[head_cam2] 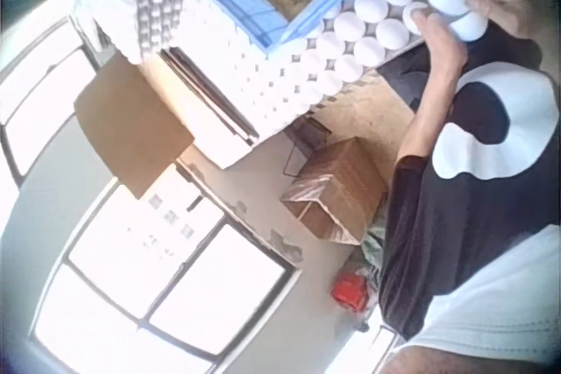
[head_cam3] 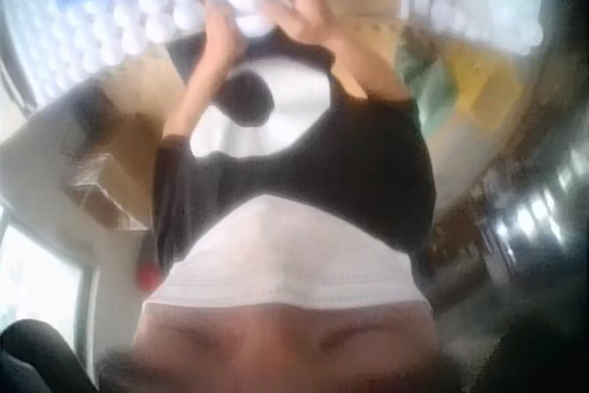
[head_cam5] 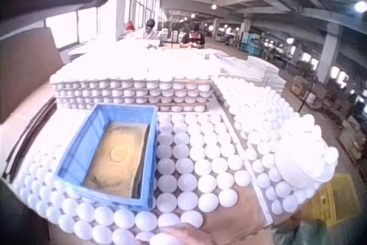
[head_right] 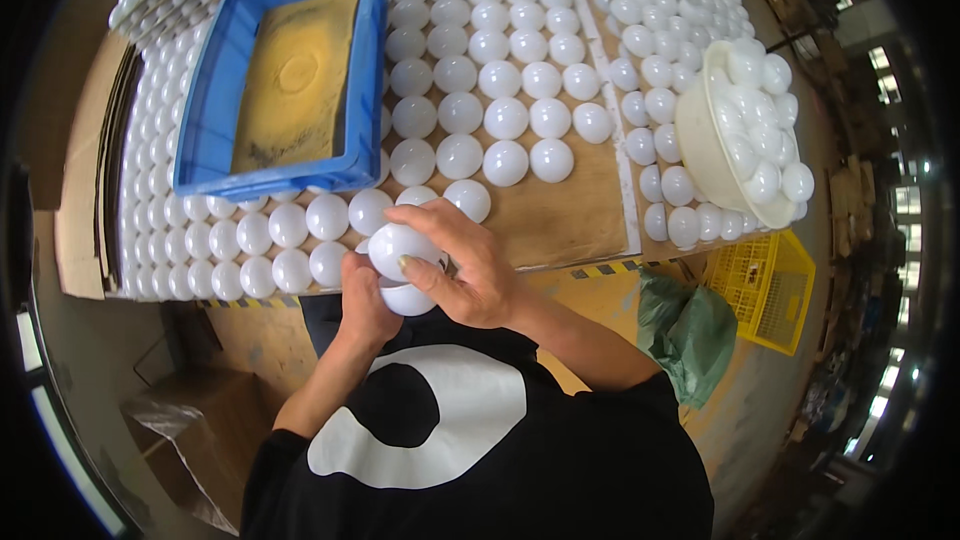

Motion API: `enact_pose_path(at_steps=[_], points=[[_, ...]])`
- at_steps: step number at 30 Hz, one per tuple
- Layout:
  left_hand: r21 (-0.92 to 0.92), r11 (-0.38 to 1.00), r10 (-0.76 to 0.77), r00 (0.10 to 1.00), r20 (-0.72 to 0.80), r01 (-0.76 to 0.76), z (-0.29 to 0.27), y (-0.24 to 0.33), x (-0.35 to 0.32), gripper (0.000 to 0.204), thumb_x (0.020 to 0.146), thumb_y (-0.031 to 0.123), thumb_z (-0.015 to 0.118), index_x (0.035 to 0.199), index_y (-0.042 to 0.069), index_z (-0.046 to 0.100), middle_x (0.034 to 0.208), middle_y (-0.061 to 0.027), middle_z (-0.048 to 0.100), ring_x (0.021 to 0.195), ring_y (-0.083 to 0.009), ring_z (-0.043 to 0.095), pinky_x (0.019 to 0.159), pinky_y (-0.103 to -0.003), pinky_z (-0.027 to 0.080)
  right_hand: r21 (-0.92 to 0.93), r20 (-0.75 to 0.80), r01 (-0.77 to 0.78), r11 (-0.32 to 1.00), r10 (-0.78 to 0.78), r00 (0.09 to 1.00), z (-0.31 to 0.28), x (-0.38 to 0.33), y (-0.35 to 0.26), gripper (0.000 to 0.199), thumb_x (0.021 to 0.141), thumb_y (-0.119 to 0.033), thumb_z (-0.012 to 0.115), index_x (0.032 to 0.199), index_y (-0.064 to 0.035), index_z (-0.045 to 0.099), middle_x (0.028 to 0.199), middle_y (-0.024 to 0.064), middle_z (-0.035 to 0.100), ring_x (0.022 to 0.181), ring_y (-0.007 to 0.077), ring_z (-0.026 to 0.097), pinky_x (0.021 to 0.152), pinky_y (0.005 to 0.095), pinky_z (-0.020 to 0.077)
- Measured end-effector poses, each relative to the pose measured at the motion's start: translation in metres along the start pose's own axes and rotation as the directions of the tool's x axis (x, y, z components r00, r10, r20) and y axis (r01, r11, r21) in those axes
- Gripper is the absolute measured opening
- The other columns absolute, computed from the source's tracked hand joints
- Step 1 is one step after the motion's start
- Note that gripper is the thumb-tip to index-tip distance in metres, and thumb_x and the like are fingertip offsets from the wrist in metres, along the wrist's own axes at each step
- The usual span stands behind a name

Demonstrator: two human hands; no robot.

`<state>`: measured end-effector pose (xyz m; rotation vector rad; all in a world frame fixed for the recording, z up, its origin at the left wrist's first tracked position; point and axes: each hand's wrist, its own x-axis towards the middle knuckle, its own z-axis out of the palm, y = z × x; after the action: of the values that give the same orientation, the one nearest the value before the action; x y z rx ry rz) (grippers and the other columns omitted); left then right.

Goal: The person sits at a workstation, presses bulb covers onto a sponge inside a tray, and nests the covers together by hand.

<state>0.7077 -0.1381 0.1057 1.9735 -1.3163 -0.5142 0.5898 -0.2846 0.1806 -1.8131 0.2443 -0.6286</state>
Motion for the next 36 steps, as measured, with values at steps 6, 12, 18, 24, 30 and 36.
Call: enact_pose_path(at_steps=[6,12,18,24,30,36], points=[[-0.672,0.626,-0.434,0.892,0.122,0.397,-0.001,0.01,0.001,0.028,0.08,0.006,0.054,0.107,-0.001,0.056,0.097,-0.0125,0.061,0.09,-0.0222,0.059,0.074,-0.034,0.048,-0.152,0.227,0.218,0.964,-0.181,0.957,0.015,-0.02,0.012,0.039,0.08,-0.01,0.069,0.115,0.0021,0.058,0.107,0.0178,0.059,0.098,0.0347,0.058,0.088,0.0425,0.0478],[-0.751,0.438,-0.331,0.865,0.377,0.495,0.009,-0.039,-0.017,0.053,0.099,0.046,0.026,0.117,0.005,0.055,0.114,-0.0147,0.063,0.102,-0.0263,0.064,0.089,-0.044,0.052,-0.108,0.187,0.222,0.969,-0.2,0.962,0.031,-0.044,0.015,0.036,0.075,-0.01,0.075,0.104,0.0002,0.058,0.089,0.0127,0.055,0.085,0.0318,0.056,0.108,0.0572,0.0347],[-0.16,0.982,-0.053,0.959,0.279,0.101,0.01,-0.015,-0.017,0.023,0.086,0.019,0.056,0.088,-0.003,0.053,0.096,-0.0162,0.064,0.091,-0.0224,0.061,0.077,-0.034,0.048,-0.084,0.308,0.237,0.968,-0.2,0.93,-0.003,-0.047,-0.001,0.034,0.076,-0.013,0.076,0.101,0.0002,0.059,0.091,0.0132,0.06,0.085,0.0322,0.061,0.105,0.0522,0.0374],[-0.606,0.7,-0.068,0.88,0.47,0.378,0.019,-0.032,-0.026,0.035,0.082,0.01,0.038,0.084,-0.009,0.067,0.089,-0.0169,0.072,0.087,-0.022,0.065,0.084,-0.028,0.048,-0.641,-0.382,-0.112,0.76,-0.188,0.905,-0.209,0.007,-0.052,0.035,0.08,-0.003,0.07,0.114,-0.0024,0.062,0.113,0.011,0.065,0.105,0.0204,0.062,0.093,0.0325,0.048],[-0.623,0.723,-0.018,0.909,0.415,0.299,0.019,-0.011,-0.019,0.04,0.079,0.01,0.035,0.085,-0.01,0.068,0.088,-0.0176,0.071,0.085,-0.0226,0.065,0.083,-0.029,0.05,-0.855,-0.51,-0.518,0.007,-0.185,0.84,-0.449,0.023,-0.039,0.068,0.07,-0.014,0.07,0.136,-0.0091,0.052,0.128,0.0194,0.055,0.118,0.0354,0.054,0.102,0.0407,0.0443],[-0.454,0.88,0.049,0.922,0.385,0.143,0.006,0.013,-0.005,0.055,0.085,0.031,0.026,0.085,-0.002,0.071,0.084,-0.0131,0.072,0.078,-0.0231,0.065,0.085,-0.029,0.045,-0.769,-0.601,-0.64,0.014,0.326,0.729,-0.496,0.02,-0.014,0.083,0.063,-0.015,0.072,0.142,-0.0114,0.047,0.135,0.0212,0.053,0.126,0.0365,0.05,0.105,0.0381,0.0425]])
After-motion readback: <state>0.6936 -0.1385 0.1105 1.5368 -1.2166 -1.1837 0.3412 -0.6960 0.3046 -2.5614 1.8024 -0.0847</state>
